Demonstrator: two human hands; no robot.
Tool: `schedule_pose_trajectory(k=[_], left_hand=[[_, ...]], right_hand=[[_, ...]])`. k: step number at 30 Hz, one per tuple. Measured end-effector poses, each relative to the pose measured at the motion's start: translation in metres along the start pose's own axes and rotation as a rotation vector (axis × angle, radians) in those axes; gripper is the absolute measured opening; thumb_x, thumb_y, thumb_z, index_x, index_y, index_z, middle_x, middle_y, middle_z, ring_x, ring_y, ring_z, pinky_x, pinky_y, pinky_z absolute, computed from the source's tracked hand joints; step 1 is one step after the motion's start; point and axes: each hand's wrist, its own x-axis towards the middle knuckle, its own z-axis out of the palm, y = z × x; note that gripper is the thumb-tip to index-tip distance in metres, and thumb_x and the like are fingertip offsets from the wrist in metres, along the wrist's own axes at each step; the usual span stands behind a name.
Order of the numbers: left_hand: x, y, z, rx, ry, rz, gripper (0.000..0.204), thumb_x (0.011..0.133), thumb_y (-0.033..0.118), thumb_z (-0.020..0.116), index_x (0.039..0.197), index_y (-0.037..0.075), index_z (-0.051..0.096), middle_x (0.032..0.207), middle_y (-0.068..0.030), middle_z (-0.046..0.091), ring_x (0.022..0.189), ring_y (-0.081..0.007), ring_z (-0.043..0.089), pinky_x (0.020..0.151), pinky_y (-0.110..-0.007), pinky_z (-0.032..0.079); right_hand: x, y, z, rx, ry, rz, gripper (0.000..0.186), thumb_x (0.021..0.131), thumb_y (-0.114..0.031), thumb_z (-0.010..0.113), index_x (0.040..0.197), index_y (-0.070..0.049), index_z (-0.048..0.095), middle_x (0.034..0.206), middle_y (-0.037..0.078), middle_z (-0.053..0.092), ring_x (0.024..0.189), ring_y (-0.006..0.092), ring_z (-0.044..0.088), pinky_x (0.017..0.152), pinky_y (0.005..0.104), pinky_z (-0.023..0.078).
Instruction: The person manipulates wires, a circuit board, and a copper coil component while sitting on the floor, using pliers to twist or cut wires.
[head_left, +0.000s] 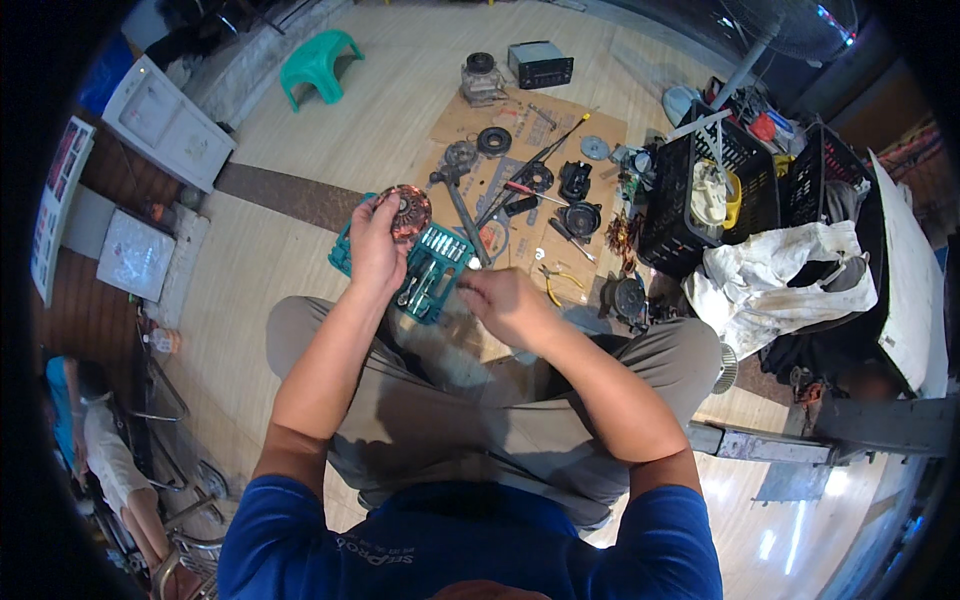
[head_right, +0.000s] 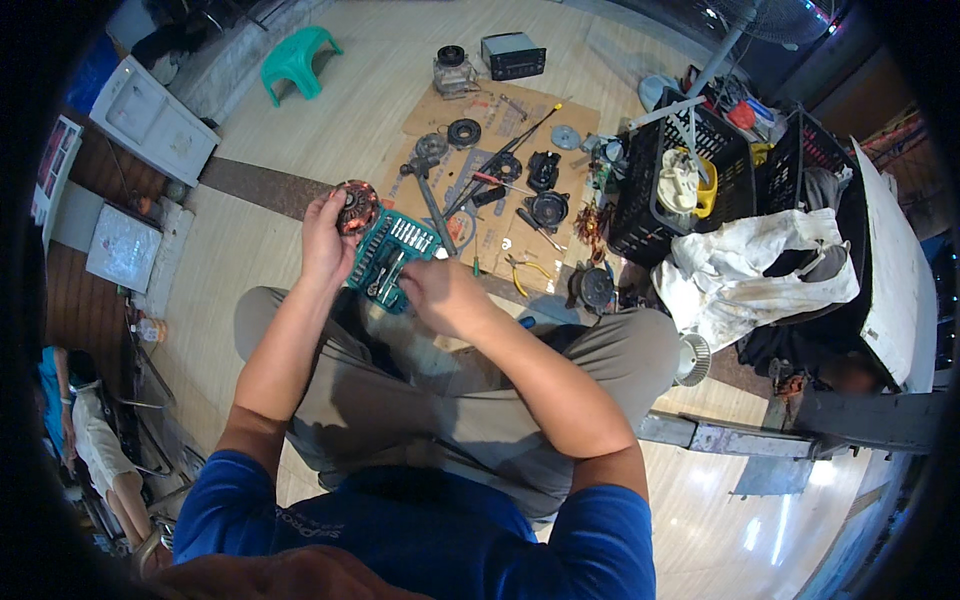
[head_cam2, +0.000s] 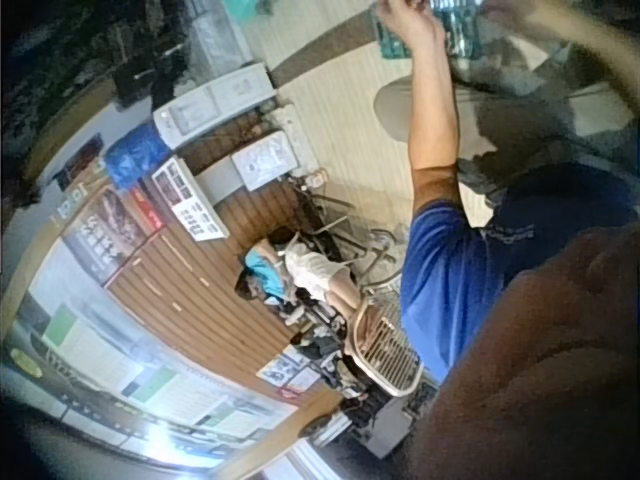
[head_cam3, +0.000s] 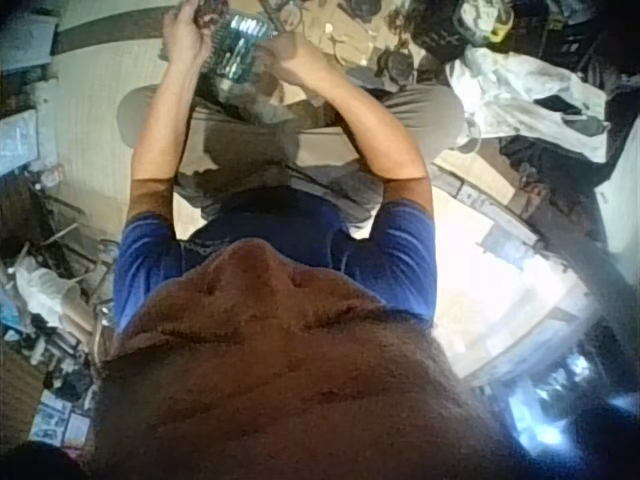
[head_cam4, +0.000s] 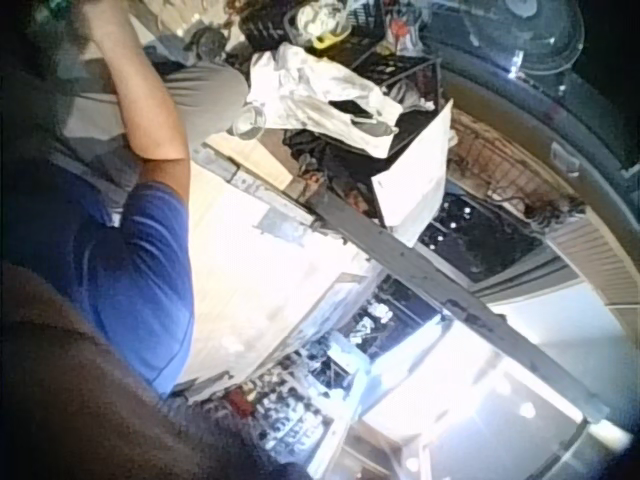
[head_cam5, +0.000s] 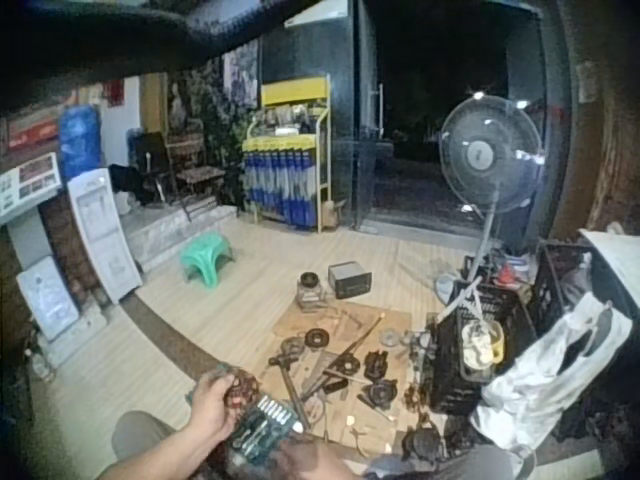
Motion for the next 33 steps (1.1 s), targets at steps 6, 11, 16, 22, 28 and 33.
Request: schedule_pose_trajectory(k=[6,11,16,22,28,33], left_hand=[[0.006,0.007,-0.01,-0.08,-0.049,-0.048,0.015,0.092,0.013,0.054,0.1,-0.001,0.055,0.092,-0.014,0.066,0.085,-0.0231,0.066,0.072,-0.04,0.057],[0.003,0.016,-0.008,-0.207,0.015,-0.169,0.033,0.096,0.021,0.045,0.108,-0.008,0.054,0.106,-0.0205,0.063,0.099,-0.0319,0.062,0.087,-0.043,0.053],[0.002,0.025,-0.002,-0.31,-0.015,-0.3,0.024,0.093,0.019,0.052,0.105,0.0,0.056,0.104,-0.0162,0.064,0.096,-0.0284,0.062,0.087,-0.052,0.051],[-0.011,0.036,0.008,-0.242,-0.149,-0.493,0.031,0.091,0.029,0.05,0.104,0.003,0.061,0.097,-0.0115,0.067,0.085,-0.0253,0.063,0.072,-0.039,0.051],[-0.026,0.045,0.009,0.049,-0.526,-0.664,0.037,0.087,0.029,0.051,0.112,0.002,0.057,0.097,-0.0118,0.067,0.081,-0.0201,0.064,0.067,-0.033,0.052],[-0.023,0.047,0.001,0.17,-0.409,-0.639,0.037,0.086,0.029,0.054,0.116,0.006,0.055,0.095,-0.0094,0.067,0.072,-0.0181,0.065,0.048,-0.032,0.049]], right_hand=[[-0.015,0.01,-0.067,-0.191,0.789,-0.269,0.031,0.08,-0.007,0.067,0.11,-0.001,0.059,0.112,0.019,0.056,0.103,0.0343,0.055,0.087,0.039,0.045],[-0.065,0.018,-0.03,-0.091,0.59,0.198,0.057,0.083,-0.02,0.067,0.128,0.008,0.044,0.125,0.027,0.049,0.118,0.0406,0.046,0.102,0.044,0.035],[-0.115,0.012,0.047,0.892,-0.028,0.67,0.056,0.092,-0.033,0.059,0.13,0.006,0.043,0.094,0.015,0.064,0.077,0.0194,0.061,0.067,0.027,0.049],[-0.12,0.017,0.032,1.403,0.134,0.826,0.02,0.098,-0.02,0.05,0.093,-0.003,0.062,0.064,0.005,0.057,0.04,0.0095,0.038,0.037,0.0222,0.027],[-0.148,0.031,-0.05,0.806,0.464,0.657,0.018,0.095,-0.019,0.056,0.095,-0.005,0.067,0.067,-0.008,0.052,0.057,0.0036,0.043,0.052,0.0197,0.035],[-0.205,0.023,-0.135,-0.498,0.506,0.36,0.011,0.083,-0.008,0.065,0.093,-0.004,0.067,0.075,0.015,0.059,0.068,0.0314,0.059,0.061,0.0374,0.046]])
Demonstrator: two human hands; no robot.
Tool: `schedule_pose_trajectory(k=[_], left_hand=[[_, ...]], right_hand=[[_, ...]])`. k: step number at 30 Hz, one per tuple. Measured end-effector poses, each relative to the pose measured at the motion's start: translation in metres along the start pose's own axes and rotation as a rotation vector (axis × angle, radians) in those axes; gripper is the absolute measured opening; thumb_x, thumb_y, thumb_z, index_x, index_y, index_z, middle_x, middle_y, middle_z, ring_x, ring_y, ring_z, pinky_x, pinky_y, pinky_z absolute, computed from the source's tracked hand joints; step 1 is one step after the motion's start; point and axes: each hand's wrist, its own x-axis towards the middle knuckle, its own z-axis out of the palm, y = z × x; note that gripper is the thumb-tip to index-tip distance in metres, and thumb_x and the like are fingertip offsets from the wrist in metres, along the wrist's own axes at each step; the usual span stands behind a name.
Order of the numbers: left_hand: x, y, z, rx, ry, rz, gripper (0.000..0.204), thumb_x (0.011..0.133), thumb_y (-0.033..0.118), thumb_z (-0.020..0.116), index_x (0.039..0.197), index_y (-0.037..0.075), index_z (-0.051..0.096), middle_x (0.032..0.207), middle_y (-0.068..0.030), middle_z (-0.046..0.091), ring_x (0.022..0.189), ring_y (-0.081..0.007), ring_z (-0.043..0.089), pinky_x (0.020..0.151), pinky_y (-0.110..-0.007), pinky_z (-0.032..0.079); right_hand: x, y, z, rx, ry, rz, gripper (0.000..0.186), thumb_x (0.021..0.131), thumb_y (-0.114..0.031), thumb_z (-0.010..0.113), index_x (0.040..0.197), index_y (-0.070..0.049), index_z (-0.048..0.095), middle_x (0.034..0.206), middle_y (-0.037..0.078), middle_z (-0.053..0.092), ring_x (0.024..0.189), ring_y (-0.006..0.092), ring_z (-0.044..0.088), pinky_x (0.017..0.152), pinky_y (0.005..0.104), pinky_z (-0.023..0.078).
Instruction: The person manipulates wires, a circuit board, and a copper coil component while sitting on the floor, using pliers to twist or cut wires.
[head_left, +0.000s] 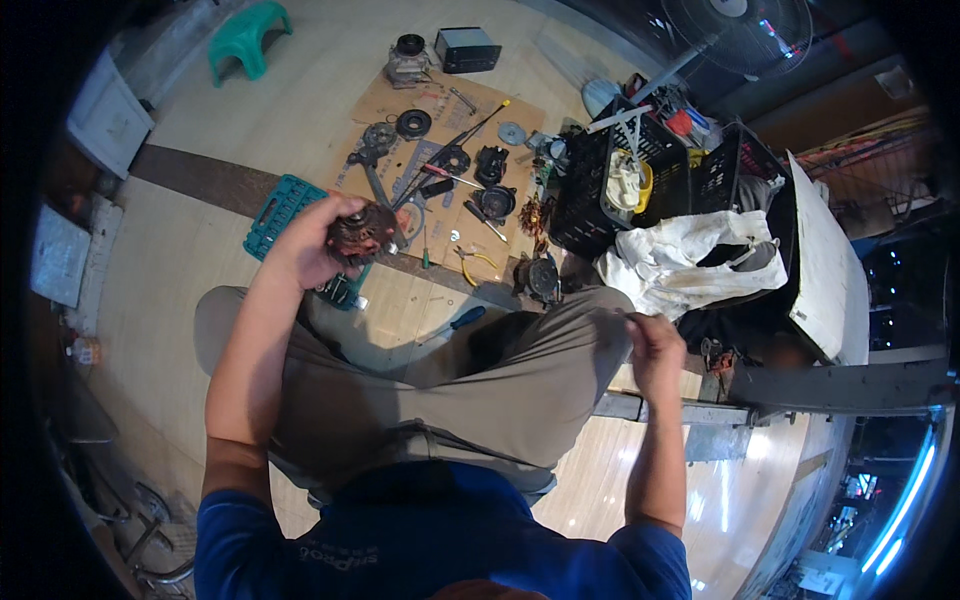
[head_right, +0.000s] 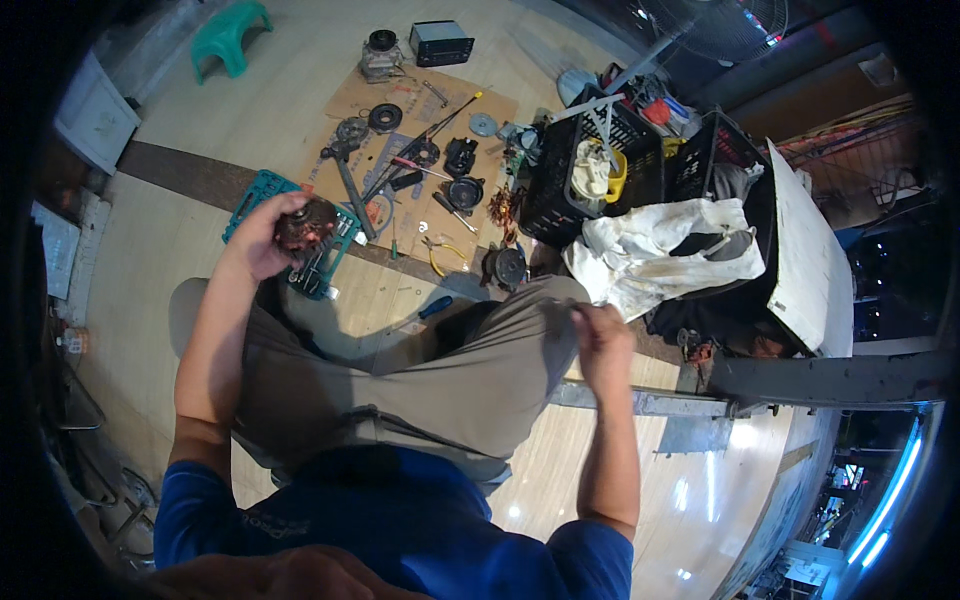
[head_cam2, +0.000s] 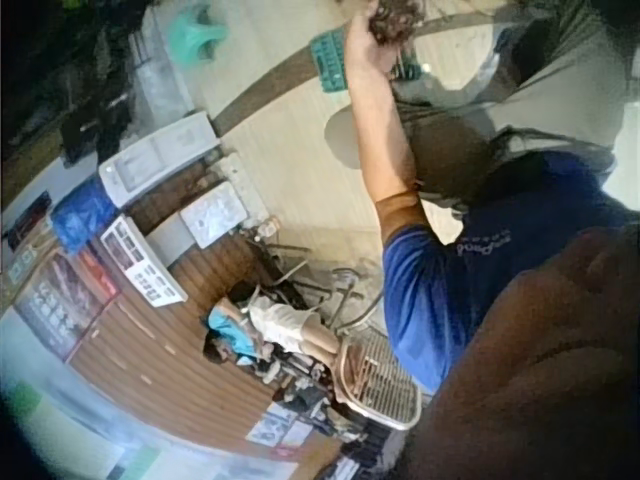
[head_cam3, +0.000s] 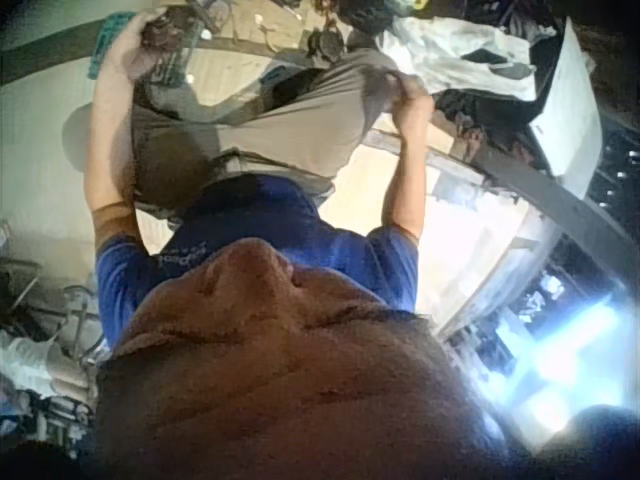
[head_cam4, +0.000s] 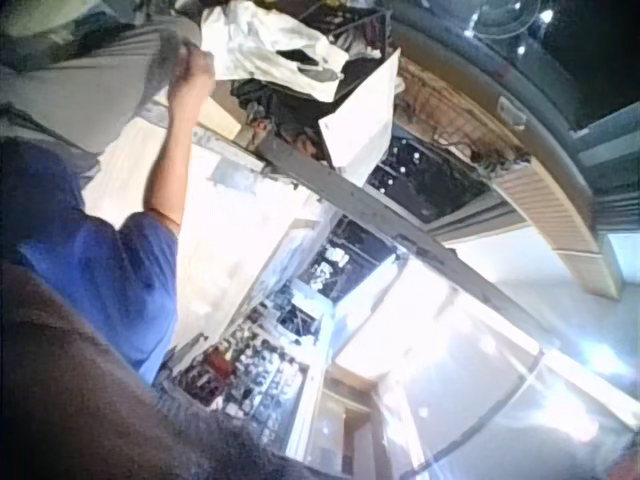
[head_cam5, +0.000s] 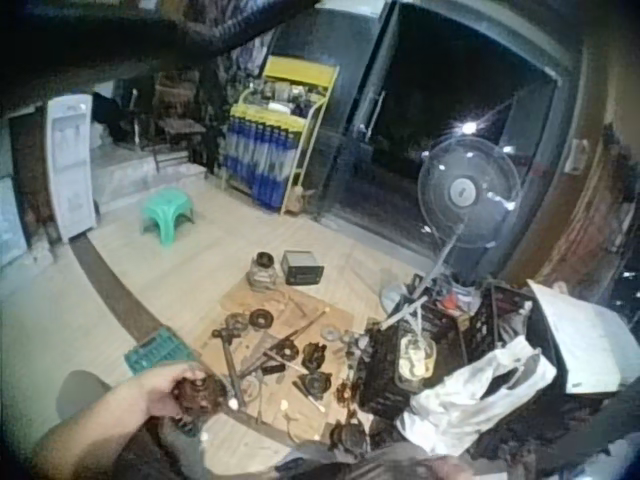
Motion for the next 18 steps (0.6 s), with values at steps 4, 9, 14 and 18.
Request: schedule_pose_trajectory(k=[4,9,14,18], left_hand=[[0.005,0.002,-0.017,0.044,0.2,0.074,0.035,0.087,0.033,0.056,0.103,0.004,0.063,0.085,-0.008,0.069,0.063,-0.0145,0.065,0.042,-0.026,0.047],[0.018,-0.001,-0.041,-0.084,0.322,0.1,0.027,0.089,0.03,0.057,0.098,0.005,0.061,0.081,-0.0079,0.068,0.059,-0.0148,0.063,0.045,-0.027,0.053],[0.032,-0.008,-0.058,-0.137,0.38,0.161,0.027,0.089,0.029,0.058,0.098,0.004,0.06,0.081,-0.0101,0.067,0.064,-0.0172,0.064,0.047,-0.028,0.054],[0.046,-0.012,-0.077,-0.138,0.566,0.224,0.024,0.088,0.026,0.06,0.093,0.002,0.058,0.077,-0.0102,0.062,0.061,-0.0195,0.062,0.049,-0.03,0.056]], right_hand=[[-0.031,0.033,-0.054,-0.287,0.034,0.044,0.01,0.082,-0.01,0.066,0.091,-0.006,0.068,0.08,0.014,0.061,0.072,0.0335,0.061,0.063,0.0393,0.048],[-0.102,0.069,-0.096,-0.432,-0.051,0.212,0.008,0.083,-0.009,0.064,0.09,-0.005,0.066,0.082,0.015,0.062,0.074,0.0358,0.061,0.062,0.039,0.048],[-0.167,0.095,-0.11,-0.463,-0.057,0.341,0.011,0.084,-0.016,0.065,0.092,-0.009,0.068,0.079,0.013,0.062,0.071,0.0353,0.061,0.061,0.0413,0.048],[-0.223,0.123,-0.125,-0.567,-0.113,0.42,0.013,0.086,-0.014,0.061,0.095,-0.006,0.065,0.087,0.015,0.065,0.078,0.0352,0.063,0.068,0.0398,0.05]])
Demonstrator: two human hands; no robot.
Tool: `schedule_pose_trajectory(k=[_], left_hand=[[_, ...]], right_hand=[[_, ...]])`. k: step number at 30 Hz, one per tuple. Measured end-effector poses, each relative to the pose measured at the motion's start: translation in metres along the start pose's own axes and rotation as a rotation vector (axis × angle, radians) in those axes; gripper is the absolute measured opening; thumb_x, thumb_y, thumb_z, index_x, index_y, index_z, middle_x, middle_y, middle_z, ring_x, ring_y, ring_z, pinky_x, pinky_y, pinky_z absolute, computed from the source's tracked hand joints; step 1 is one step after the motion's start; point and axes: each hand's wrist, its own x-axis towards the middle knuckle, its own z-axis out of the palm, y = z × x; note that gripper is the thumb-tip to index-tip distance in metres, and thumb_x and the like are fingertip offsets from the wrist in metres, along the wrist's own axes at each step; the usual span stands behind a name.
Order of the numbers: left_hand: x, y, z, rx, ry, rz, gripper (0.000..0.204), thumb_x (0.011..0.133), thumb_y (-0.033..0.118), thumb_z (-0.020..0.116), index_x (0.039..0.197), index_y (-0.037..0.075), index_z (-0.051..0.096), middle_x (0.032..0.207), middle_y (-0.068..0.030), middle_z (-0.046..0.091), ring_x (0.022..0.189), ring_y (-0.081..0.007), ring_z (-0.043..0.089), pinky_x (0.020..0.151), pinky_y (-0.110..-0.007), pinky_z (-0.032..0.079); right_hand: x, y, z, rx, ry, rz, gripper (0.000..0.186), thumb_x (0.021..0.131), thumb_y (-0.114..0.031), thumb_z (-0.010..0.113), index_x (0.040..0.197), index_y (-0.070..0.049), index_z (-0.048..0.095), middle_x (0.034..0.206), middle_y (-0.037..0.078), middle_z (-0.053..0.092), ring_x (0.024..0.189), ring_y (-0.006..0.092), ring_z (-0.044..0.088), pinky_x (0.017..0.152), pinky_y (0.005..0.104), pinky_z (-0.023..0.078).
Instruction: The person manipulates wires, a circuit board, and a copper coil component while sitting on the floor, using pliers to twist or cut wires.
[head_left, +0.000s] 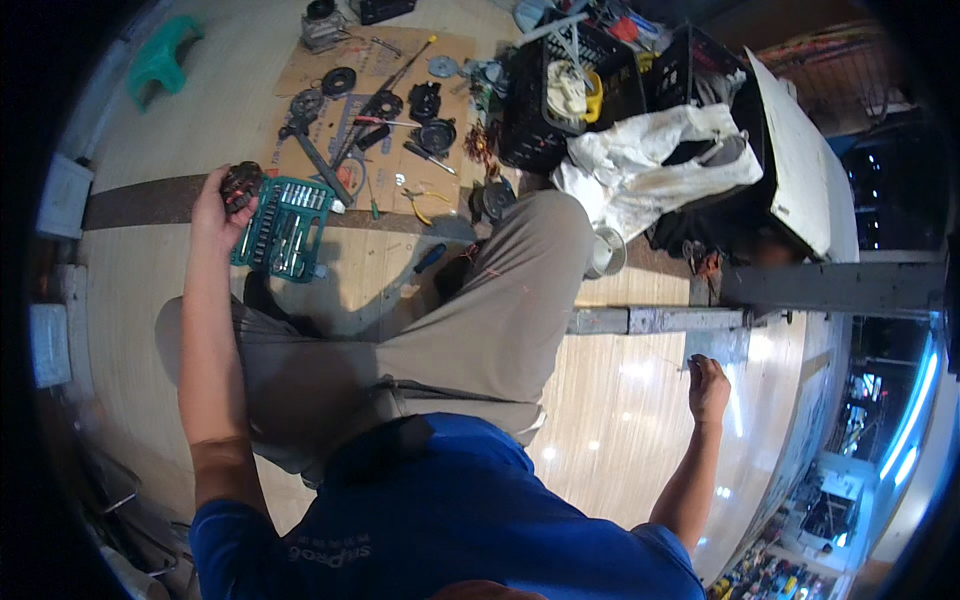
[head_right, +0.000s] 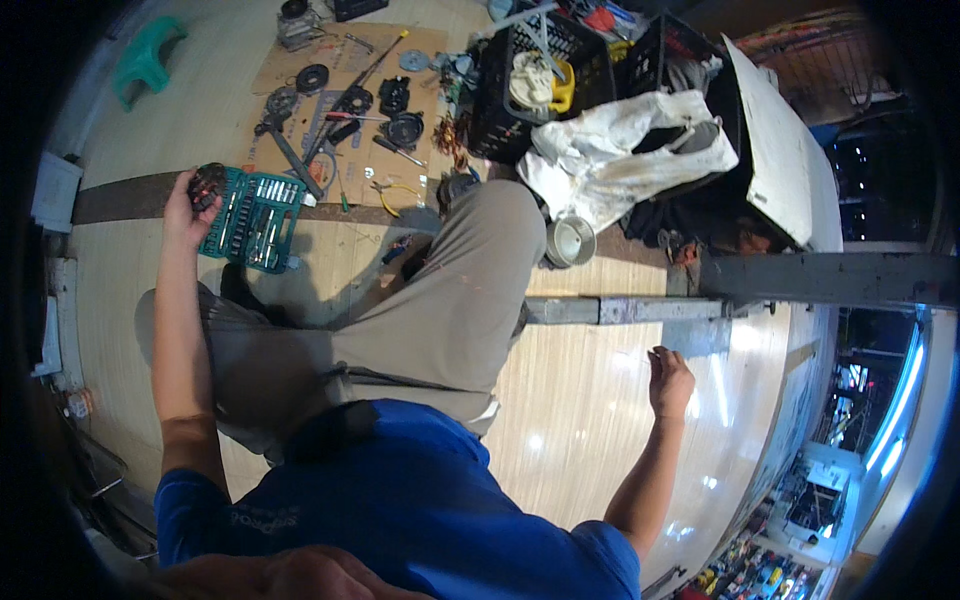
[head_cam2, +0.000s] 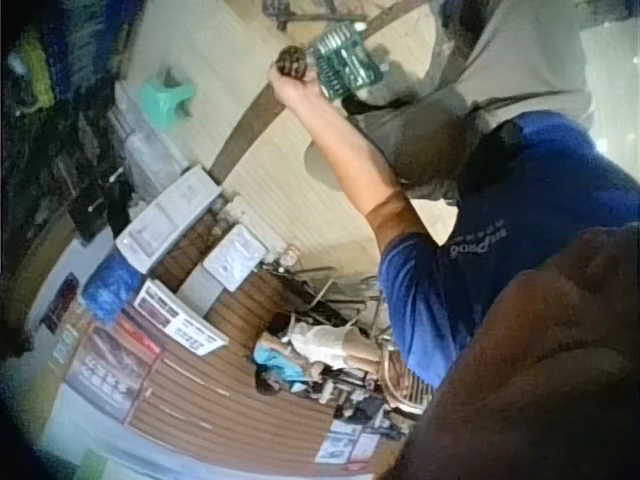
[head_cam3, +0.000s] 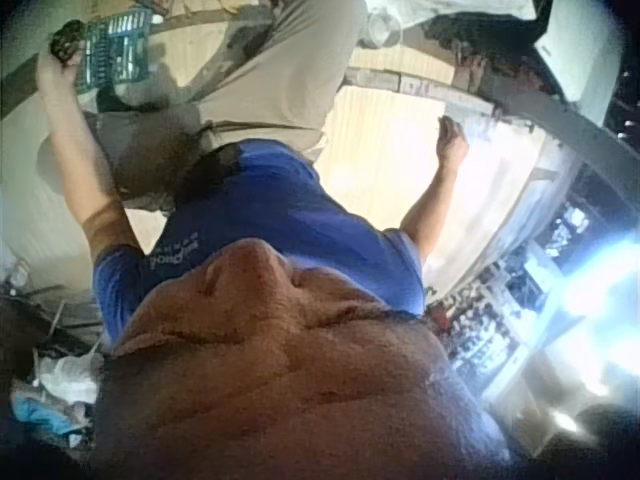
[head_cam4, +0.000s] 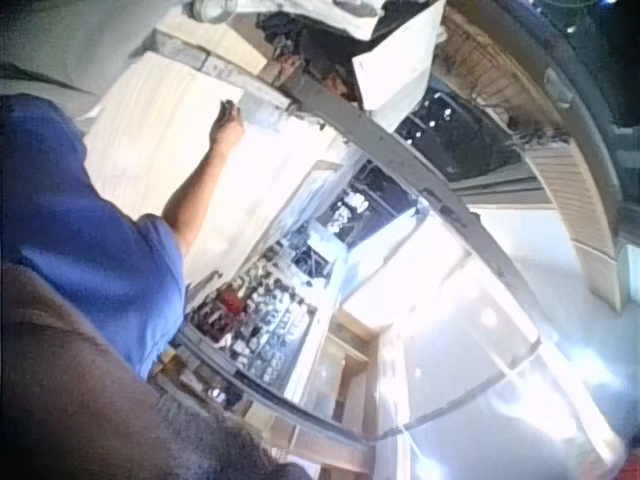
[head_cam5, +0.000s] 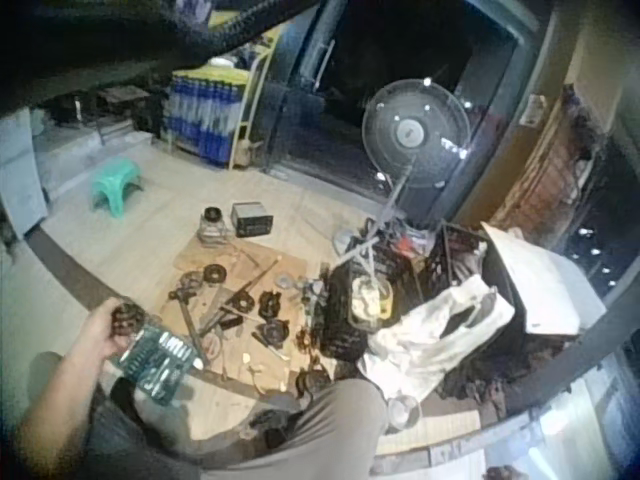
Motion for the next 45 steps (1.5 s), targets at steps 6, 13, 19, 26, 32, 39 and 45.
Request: schedule_pose_trajectory(k=[6,13,19,26,32,39,45], left_hand=[[0.008,-0.001,-0.002,0.016,0.042,0.042,0.024,0.088,0.024,0.06,0.096,0.002,0.058,0.081,-0.0116,0.064,0.064,-0.02,0.063,0.05,-0.031,0.056],[-0.005,-0.017,0.019,0.093,0.073,0.089,0.026,0.089,0.023,0.059,0.098,-0.001,0.058,0.086,-0.0138,0.065,0.069,-0.0216,0.064,0.05,-0.031,0.056],[-0.01,-0.016,0.026,0.084,0.058,0.084,0.029,0.091,0.024,0.057,0.102,-0.003,0.058,0.088,-0.0134,0.066,0.072,-0.0222,0.065,0.056,-0.033,0.058],[-0.025,-0.026,0.033,-0.115,-0.096,0.238,0.027,0.093,0.024,0.054,0.105,0.001,0.06,0.096,-0.0115,0.067,0.084,-0.0187,0.066,0.064,-0.03,0.058],[-0.032,-0.003,0.027,-0.281,-0.116,0.311,0.022,0.093,0.024,0.054,0.103,0.005,0.057,0.095,-0.0094,0.066,0.082,-0.0192,0.065,0.065,-0.037,0.056],[-0.051,-0.007,0.045,-0.324,-0.216,0.303,0.029,0.092,0.019,0.057,0.113,0.004,0.044,0.103,-0.0134,0.062,0.086,-0.0245,0.066,0.063,-0.039,0.057],[-0.057,-0.007,0.063,-0.281,-0.333,0.393,0.031,0.093,0.014,0.053,0.118,0.001,0.039,0.108,-0.0168,0.059,0.09,-0.0257,0.065,0.066,-0.039,0.057]], right_hand=[[-0.071,0.085,0.03,-0.15,-0.021,0.471,0.026,0.097,-0.029,0.046,0.111,-0.01,0.058,0.085,0.021,0.066,0.08,0.04,0.064,0.068,0.0474,0.049],[-0.14,0.136,0.057,-0.221,-0.156,0.625,0.032,0.098,-0.032,0.042,0.119,-0.01,0.051,0.087,0.026,0.065,0.083,0.0443,0.062,0.067,0.051,0.047],[-0.201,0.179,0.059,-0.267,-0.372,0.748,0.045,0.098,-0.038,0.039,0.129,-0.007,0.044,0.1,0.026,0.064,0.098,0.044,0.059,0.079,0.0514,0.047],[-0.349,0.193,0.23,-0.561,-1.296,0.14,0.072,0.092,-0.055,0.042,0.141,-0.003,0.035,0.12,0.021,0.059,0.116,0.0312,0.055,0.102,0.0411,0.039],[-0.333,0.162,0.257,-0.072,-1.352,0.182,0.046,0.092,-0.039,0.043,0.12,-0.003,0.049,0.103,0.016,0.063,0.099,0.0298,0.058,0.089,0.0432,0.043],[-0.029,0.027,0.131,-0.134,-0.319,0.041,0.024,0.09,-0.021,0.051,0.089,0.001,0.061,0.077,0.01,0.066,0.074,0.027,0.062,0.067,0.045,0.047],[0.142,-0.325,0.009,1.059,-0.034,-0.441,0.022,0.092,-0.005,0.057,0.111,0.005,0.06,0.1,0.008,0.065,0.09,0.0125,0.06,0.08,0.0239,0.047]])
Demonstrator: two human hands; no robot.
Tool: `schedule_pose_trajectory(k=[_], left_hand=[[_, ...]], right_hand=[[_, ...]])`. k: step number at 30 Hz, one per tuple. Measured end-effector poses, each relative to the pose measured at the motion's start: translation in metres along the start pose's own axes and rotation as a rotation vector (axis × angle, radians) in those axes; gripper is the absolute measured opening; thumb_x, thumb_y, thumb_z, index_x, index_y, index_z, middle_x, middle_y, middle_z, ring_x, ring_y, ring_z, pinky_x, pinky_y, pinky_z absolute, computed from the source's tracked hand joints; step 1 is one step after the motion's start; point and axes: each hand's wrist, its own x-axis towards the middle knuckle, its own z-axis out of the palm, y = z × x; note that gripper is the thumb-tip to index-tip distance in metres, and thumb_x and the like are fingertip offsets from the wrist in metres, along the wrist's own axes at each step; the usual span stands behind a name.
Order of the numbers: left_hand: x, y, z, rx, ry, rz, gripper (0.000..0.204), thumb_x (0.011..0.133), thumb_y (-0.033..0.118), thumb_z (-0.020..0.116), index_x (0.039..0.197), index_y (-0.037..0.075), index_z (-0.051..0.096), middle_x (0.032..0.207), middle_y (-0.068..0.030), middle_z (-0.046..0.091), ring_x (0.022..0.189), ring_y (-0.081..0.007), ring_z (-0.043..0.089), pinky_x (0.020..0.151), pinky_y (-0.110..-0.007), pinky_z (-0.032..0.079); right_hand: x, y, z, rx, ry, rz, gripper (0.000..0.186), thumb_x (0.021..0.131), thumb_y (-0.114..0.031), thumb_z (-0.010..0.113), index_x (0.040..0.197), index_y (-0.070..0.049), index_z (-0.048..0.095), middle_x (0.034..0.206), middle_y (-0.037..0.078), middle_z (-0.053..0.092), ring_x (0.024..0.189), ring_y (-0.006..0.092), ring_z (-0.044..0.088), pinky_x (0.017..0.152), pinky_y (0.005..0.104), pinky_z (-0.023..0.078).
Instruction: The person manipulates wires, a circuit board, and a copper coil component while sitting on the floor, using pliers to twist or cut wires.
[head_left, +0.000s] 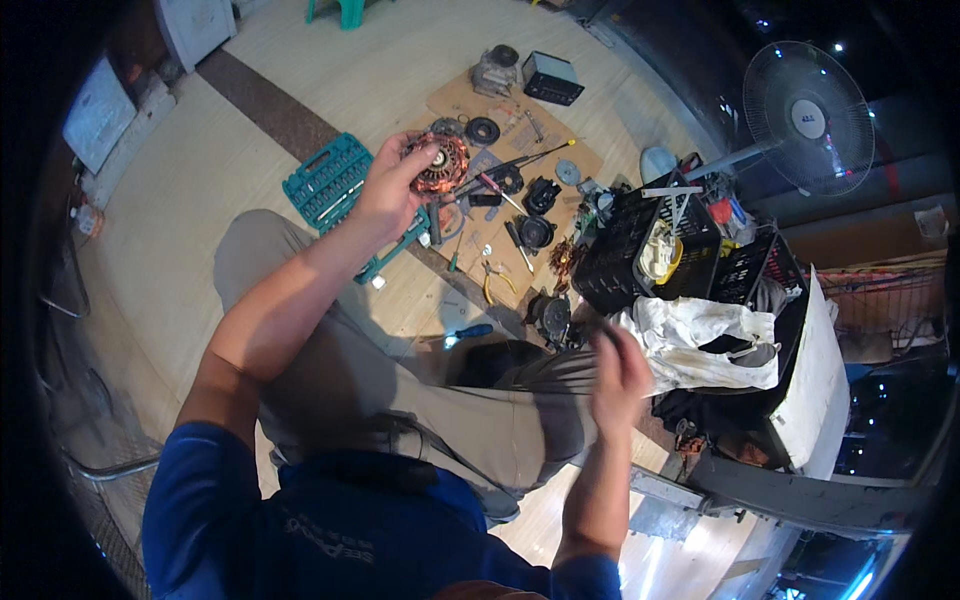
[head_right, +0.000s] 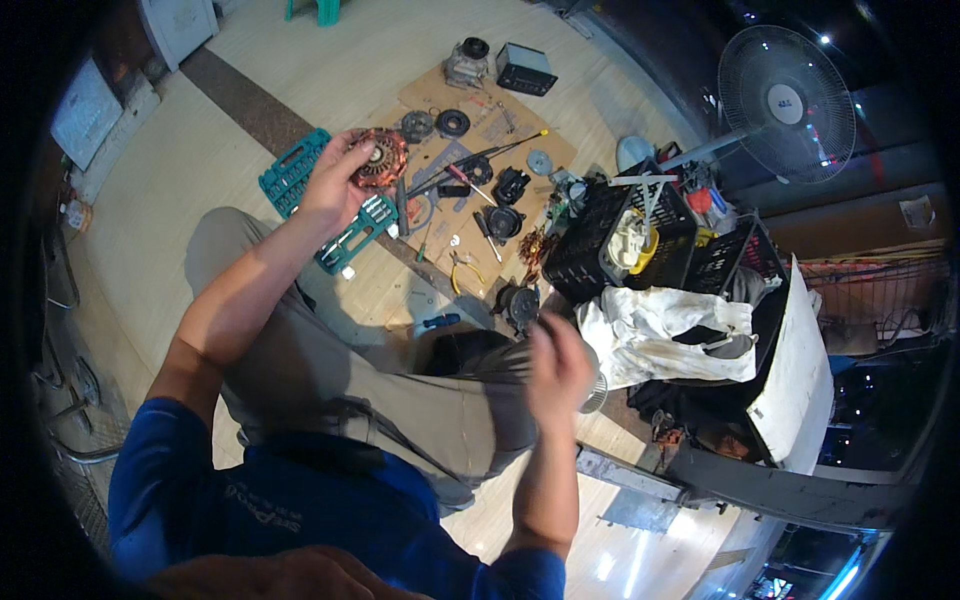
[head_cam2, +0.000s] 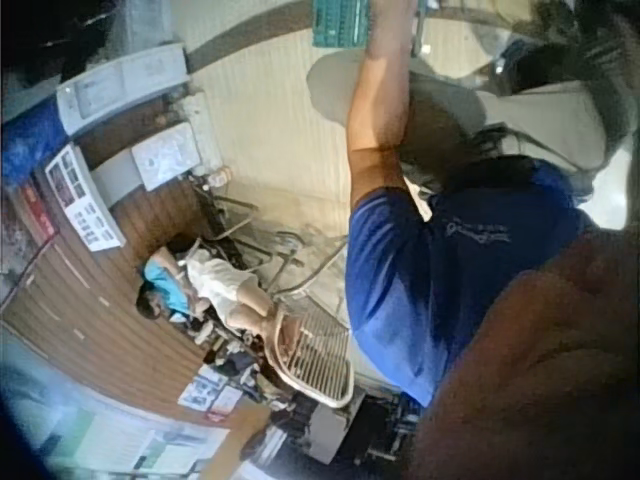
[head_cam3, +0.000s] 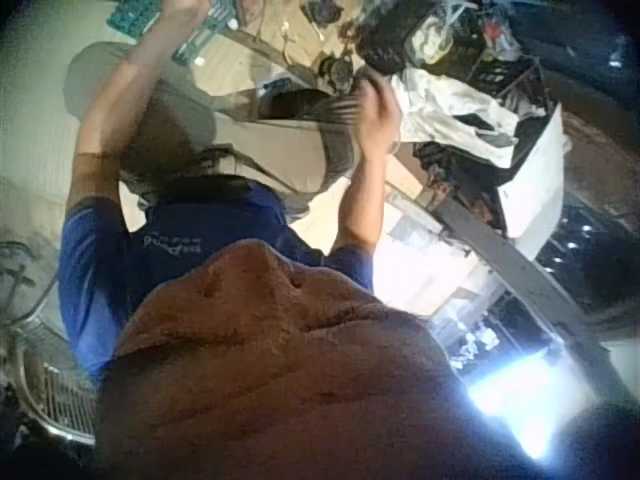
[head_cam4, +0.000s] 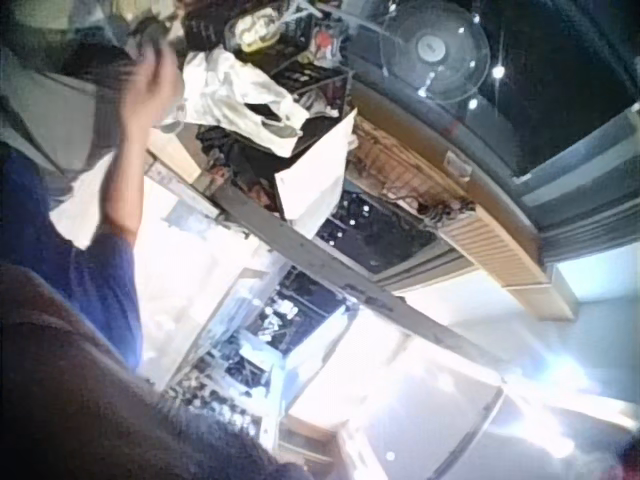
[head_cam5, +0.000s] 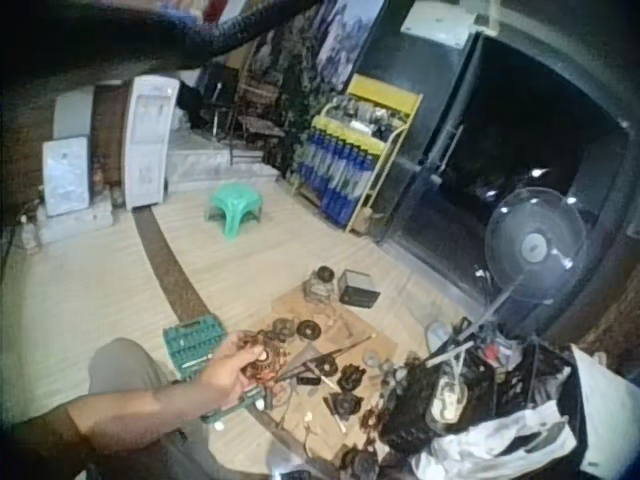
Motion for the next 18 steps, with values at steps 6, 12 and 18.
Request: schedule_pose_trajectory(k=[6,12,18], left_hand=[[-0.01,-0.006,0.005,-0.016,-0.099,0.115,0.039,0.092,0.011,0.054,0.125,0.0,0.036,0.114,-0.0168,0.056,0.1,-0.0261,0.061,0.078,-0.041,0.055],[-0.013,-0.008,-0.001,-0.044,-0.119,0.069,0.038,0.091,0.008,0.055,0.125,-0.002,0.039,0.115,-0.015,0.056,0.106,-0.0234,0.059,0.093,-0.038,0.049],[-0.007,-0.008,-0.005,-0.12,-0.09,-0.049,0.032,0.096,0.017,0.048,0.122,-0.002,0.047,0.114,-0.0142,0.06,0.104,-0.0233,0.061,0.095,-0.039,0.048]], right_hand=[[0.098,-0.073,0.158,0.595,-0.437,0.373,0.024,0.095,-0.017,0.054,0.104,0.003,0.063,0.086,0.007,0.066,0.076,0.0108,0.06,0.071,0.024,0.048],[0.092,-0.041,0.198,0.611,-0.398,0.251,0.017,0.093,-0.012,0.056,0.097,0.003,0.065,0.07,0.0,0.06,0.058,0.0077,0.049,0.055,0.025,0.043],[0.096,-0.023,0.207,0.187,-0.274,-0.17,0.013,0.088,-0.01,0.06,0.094,0.0,0.066,0.076,0.018,0.065,0.069,0.0223,0.066,0.063,0.0317,0.049]])
